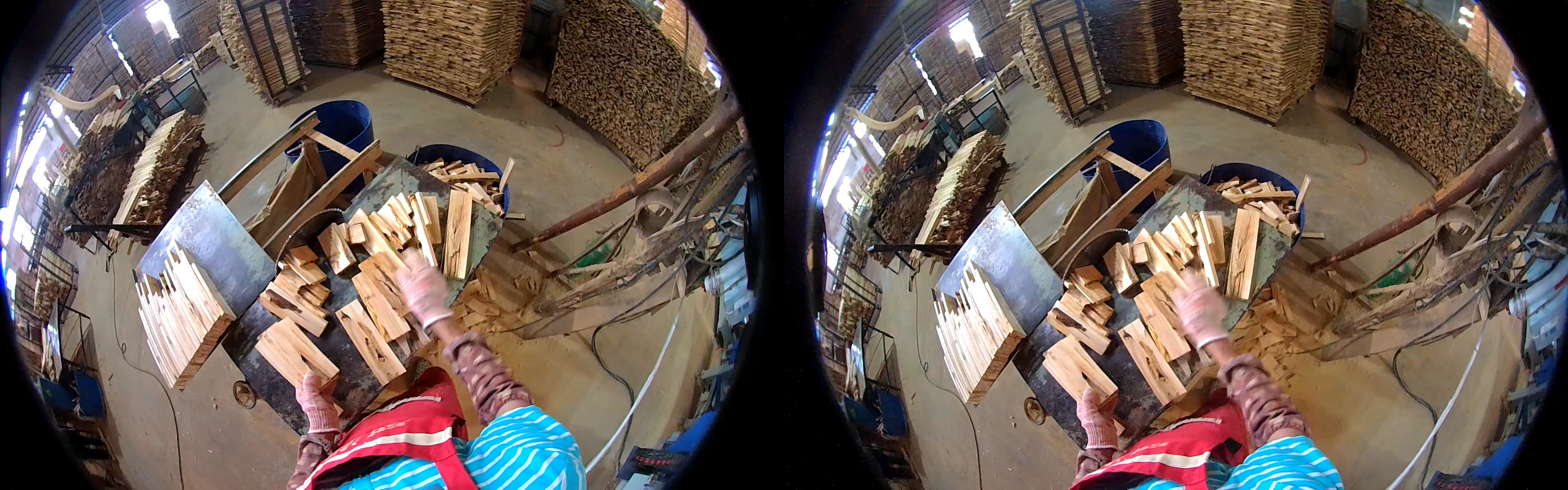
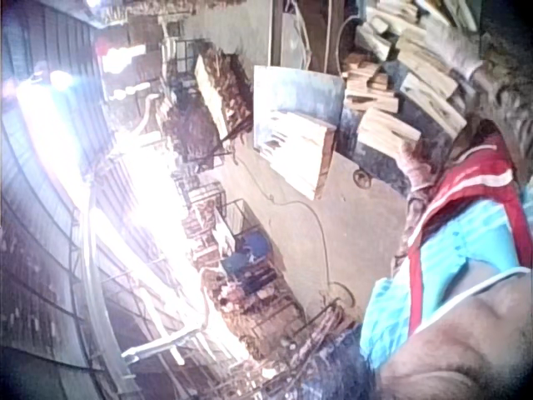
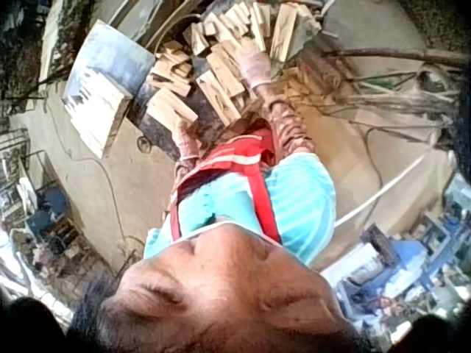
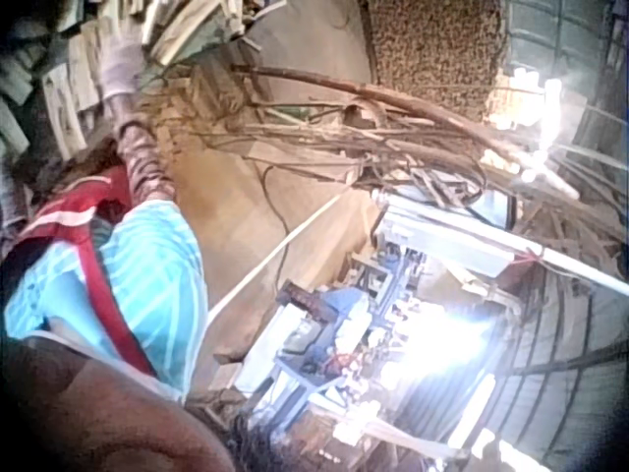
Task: The person sorts and stacks wooden planks on a metal table in a workshop. They pick up planks from a pile, inspect them, and arrange them into neat stacks, occasionally moving the stacks to different locations on the table.
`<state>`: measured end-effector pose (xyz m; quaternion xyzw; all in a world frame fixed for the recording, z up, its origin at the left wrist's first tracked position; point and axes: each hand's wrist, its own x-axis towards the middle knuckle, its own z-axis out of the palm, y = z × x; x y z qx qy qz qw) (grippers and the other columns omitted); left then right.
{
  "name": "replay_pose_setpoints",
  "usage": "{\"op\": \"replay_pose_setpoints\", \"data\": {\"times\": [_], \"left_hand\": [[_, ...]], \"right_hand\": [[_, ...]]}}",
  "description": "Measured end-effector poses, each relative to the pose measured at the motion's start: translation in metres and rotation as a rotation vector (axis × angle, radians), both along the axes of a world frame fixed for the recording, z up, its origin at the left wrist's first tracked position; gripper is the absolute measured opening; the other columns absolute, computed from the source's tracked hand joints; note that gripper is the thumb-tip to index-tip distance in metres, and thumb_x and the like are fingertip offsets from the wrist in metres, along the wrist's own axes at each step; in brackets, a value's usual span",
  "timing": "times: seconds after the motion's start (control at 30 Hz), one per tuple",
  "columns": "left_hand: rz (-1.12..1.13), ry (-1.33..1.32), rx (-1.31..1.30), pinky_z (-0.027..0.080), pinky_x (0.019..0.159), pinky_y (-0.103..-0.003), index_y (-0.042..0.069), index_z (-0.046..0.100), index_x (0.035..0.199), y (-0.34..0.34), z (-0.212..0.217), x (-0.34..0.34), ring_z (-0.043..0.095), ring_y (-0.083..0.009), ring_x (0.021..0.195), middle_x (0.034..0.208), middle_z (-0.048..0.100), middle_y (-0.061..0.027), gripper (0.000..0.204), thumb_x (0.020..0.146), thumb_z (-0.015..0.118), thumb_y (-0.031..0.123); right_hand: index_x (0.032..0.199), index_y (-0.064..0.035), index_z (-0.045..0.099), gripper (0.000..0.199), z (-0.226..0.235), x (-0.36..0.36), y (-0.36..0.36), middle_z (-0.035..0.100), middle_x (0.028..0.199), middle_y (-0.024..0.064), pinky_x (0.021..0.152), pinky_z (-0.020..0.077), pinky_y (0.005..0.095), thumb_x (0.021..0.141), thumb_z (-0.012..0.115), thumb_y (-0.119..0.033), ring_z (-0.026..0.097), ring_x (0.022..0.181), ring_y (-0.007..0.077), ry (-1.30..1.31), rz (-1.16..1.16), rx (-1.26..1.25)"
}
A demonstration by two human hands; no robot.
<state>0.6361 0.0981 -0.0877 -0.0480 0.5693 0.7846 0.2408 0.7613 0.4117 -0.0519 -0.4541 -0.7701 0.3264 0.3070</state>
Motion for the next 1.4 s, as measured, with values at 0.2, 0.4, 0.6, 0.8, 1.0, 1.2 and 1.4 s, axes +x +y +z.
{"op": "replay_pose_setpoints", "data": {"times": [0.2,0.4,0.6,0.8,1.0,1.2,1.4], "left_hand": [[0.069,-0.029,-0.241,0.064,0.07,-0.043,0.004,0.053,0.128,-0.001,-0.001,0.001,0.07,-0.031,0.088,0.11,0.062,-0.013,0.043,0.09,0.063,0.022],[0.127,0.061,-0.331,0.063,0.065,-0.041,0.006,0.053,0.134,-0.025,-0.006,-0.009,0.069,-0.0289,0.085,0.109,0.064,-0.0128,0.044,0.092,0.06,0.02],[-0.105,-0.051,-0.546,0.055,0.058,-0.033,0.008,0.055,0.128,-0.05,0.038,-0.017,0.067,-0.0217,0.08,0.101,0.064,-0.0084,0.046,0.083,0.065,0.016],[-0.308,-0.075,-0.67,0.05,0.049,-0.03,0.005,0.051,0.131,-0.067,0.039,-0.036,0.059,-0.0174,0.059,0.081,0.061,-0.0069,0.05,0.083,0.065,0.007],[-0.248,0.273,-1.055,0.051,0.053,-0.029,0.0,0.06,0.123,-0.104,0.037,-0.046,0.058,-0.0129,0.059,0.077,0.062,-0.0041,0.039,0.086,0.067,0.01],[-0.12,0.437,-0.521,0.051,0.076,-0.024,0.001,0.06,0.131,-0.023,0.093,-0.057,0.059,-0.0097,0.087,0.108,0.061,-0.0008,0.039,0.094,0.062,0.011],[-0.297,0.34,-0.572,0.043,0.109,-0.035,-0.005,0.043,0.148,0.093,0.075,-0.08,0.054,-0.0262,0.129,0.145,0.054,-0.0174,0.071,0.089,0.072,0.02]], "right_hand": [[0.127,-0.0071,0.061,0.047,-0.016,0.013,0.076,0.07,0.115,0.0197,0.088,0.0545,0.0456,0.09,0.066,-0.037,0.068,0.102,0.038,-0.376,-0.149,-0.313],[0.115,0.0035,0.065,0.033,-0.042,0.028,0.046,0.072,0.089,0.0119,0.071,0.054,0.0346,0.095,0.066,-0.023,0.068,0.076,0.0217,0.332,0.017,-0.564],[0.131,-0.0045,0.055,0.046,-0.034,0.041,0.015,0.071,0.091,0.0185,0.069,0.0569,0.052,0.097,0.055,-0.035,0.07,0.078,0.0403,-0.454,0.111,0.057],[0.119,0.0011,0.066,0.033,-0.017,0.065,0.012,0.074,0.099,0.0171,0.074,0.0569,0.0407,0.1,0.06,-0.025,0.068,0.075,0.031,0.238,-0.078,-0.272],[0.129,-0.0021,0.066,0.033,-0.033,0.066,0.008,0.07,0.101,0.0042,0.062,0.0572,0.0249,0.101,0.059,-0.018,0.064,0.079,0.0101,0.735,-0.155,-0.712],[0.127,0.0021,0.062,0.035,-0.054,0.055,0.005,0.071,0.102,0.0144,0.085,0.0538,0.0393,0.098,0.059,-0.017,0.069,0.09,0.0248,0.572,-0.168,-0.425],[0.128,-0.005,0.064,0.043,-0.072,0.064,0.029,0.07,0.115,0.0245,0.092,0.0541,0.0477,0.094,0.063,-0.031,0.068,0.102,0.0421,-0.179,-0.146,-0.064]]}}
